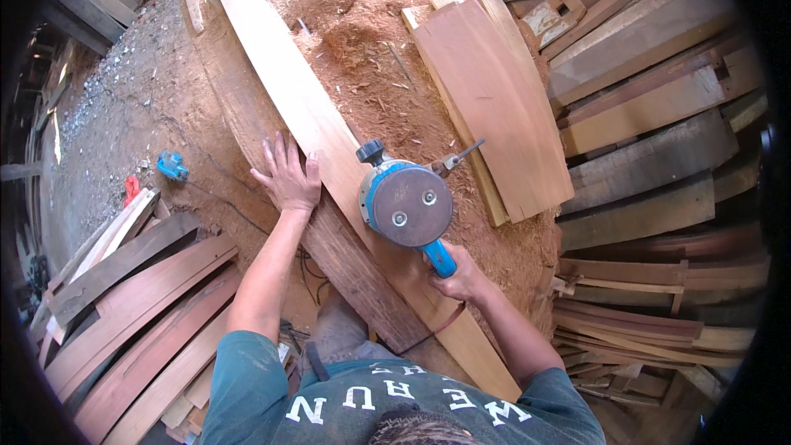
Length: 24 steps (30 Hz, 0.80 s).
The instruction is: The person uses a handheld electric router to smooth and shape the edges of a long wooden plank. They guide the tool along the length of the wood, creating a groove and removing material. The person flips the plank over to work on the other side.
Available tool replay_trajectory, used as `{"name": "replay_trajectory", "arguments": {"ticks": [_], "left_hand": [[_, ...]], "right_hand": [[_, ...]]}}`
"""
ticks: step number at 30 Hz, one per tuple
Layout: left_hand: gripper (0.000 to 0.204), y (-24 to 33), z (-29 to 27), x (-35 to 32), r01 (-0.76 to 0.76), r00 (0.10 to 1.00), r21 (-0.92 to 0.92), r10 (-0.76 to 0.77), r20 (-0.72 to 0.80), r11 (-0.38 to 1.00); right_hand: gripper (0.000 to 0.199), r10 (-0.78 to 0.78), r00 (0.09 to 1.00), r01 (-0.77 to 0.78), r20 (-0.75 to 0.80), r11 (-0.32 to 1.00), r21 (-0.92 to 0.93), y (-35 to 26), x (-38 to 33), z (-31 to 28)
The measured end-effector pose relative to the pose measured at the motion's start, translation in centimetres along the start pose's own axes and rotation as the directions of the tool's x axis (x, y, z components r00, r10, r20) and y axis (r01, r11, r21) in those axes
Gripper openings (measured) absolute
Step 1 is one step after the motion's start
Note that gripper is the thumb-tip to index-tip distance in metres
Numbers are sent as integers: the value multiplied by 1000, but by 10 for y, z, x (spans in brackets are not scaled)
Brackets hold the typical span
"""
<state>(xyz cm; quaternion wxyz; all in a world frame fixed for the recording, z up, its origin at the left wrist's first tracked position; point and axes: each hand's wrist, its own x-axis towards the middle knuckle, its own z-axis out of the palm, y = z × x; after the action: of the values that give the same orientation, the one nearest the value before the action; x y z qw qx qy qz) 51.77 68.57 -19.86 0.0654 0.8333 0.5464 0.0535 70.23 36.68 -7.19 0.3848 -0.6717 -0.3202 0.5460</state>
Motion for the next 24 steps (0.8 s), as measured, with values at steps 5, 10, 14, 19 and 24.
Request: {"name": "replay_trajectory", "arguments": {"ticks": [5, 10, 14, 19, 24], "left_hand": [[83, -3, 2, 1, -7, 1000, -14, 7, -19, 1000], [83, -3, 2, 1, -15, 1000, -22, 14, -26, 1000], [82, -3, 1, 1, -12, 1000, -27, 12, -9, 1000], [83, -3, -1, 1, -6, 1000, -23, 6, 13, 1000], [82, -1, -2, 2, 0, 999, -15, 1, 35, 1000]], "right_hand": [[25, -19, 1000, 19, -6, 1000, 17, -10, 29, 2], [28, -2, 1000, 1, 20, 996, 91, -19, 55, 3], [29, -36, 999, 34, 18, 995, 99, -27, 73, 4], [33, -153, 988, 152, 6, 985, 81, -26, 95, 6], [33, -188, 982, 188, 0, 981, 53, -36, 117, 6]]}}
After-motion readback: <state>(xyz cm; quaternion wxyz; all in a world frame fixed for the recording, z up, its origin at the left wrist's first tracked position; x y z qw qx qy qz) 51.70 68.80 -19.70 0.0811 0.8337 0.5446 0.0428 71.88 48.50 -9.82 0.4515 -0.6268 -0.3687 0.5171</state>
